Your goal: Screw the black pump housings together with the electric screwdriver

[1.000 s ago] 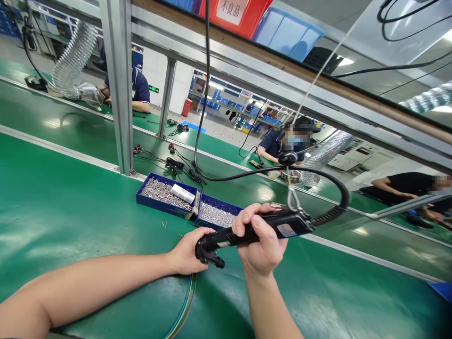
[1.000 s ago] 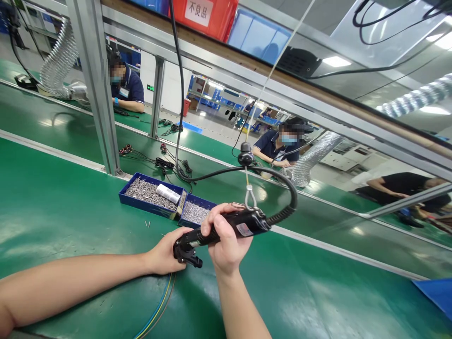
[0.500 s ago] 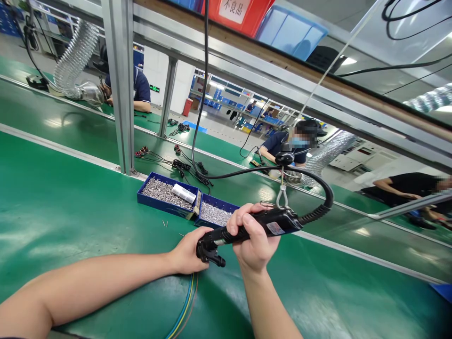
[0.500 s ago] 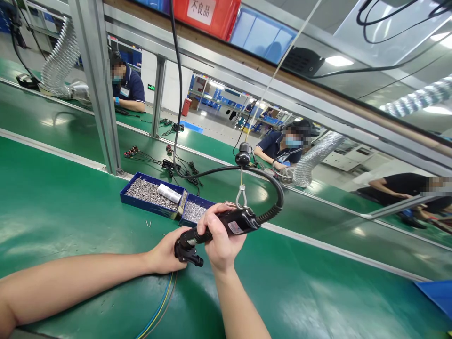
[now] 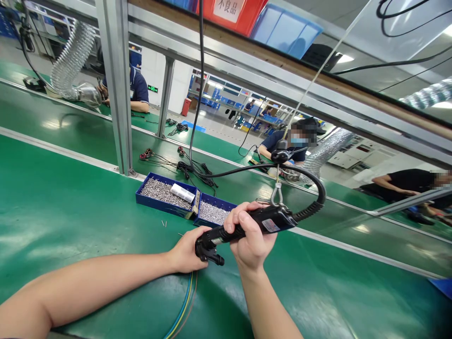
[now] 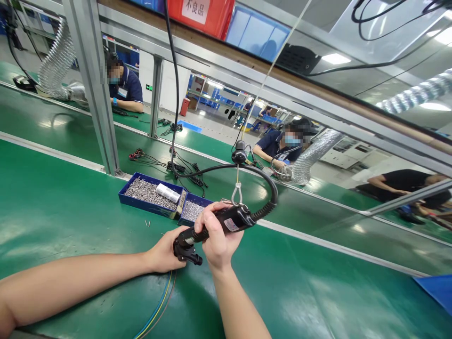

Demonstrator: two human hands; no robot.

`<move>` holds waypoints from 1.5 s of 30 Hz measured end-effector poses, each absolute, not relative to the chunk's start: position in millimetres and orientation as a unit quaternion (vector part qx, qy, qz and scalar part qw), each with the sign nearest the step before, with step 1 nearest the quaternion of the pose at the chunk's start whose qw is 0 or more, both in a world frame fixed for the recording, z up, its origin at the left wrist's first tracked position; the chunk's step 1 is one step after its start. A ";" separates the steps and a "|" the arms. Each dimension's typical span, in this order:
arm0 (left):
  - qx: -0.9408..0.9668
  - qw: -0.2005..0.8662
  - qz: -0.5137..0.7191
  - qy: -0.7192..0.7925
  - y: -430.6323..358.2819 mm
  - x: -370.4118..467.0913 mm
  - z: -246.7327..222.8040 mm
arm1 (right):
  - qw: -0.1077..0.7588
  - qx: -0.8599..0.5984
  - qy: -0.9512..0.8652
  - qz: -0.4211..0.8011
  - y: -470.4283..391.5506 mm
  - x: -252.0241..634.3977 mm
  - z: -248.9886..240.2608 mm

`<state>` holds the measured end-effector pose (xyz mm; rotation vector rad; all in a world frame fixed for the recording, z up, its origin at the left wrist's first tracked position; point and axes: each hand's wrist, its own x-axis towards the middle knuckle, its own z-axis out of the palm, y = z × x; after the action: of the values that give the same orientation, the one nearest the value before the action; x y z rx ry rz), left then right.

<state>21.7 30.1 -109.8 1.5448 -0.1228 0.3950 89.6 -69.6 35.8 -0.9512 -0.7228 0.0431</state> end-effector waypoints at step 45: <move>0.665 0.731 0.154 0.010 29.8 22.8 -104.2 | 0.848 -0.452 -0.276 -0.008 -63.5 101.5 38.0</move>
<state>22.8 29.8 -104.2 1.4633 0.0219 0.3400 101.5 -63.5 38.0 -0.9537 -0.5813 -0.0164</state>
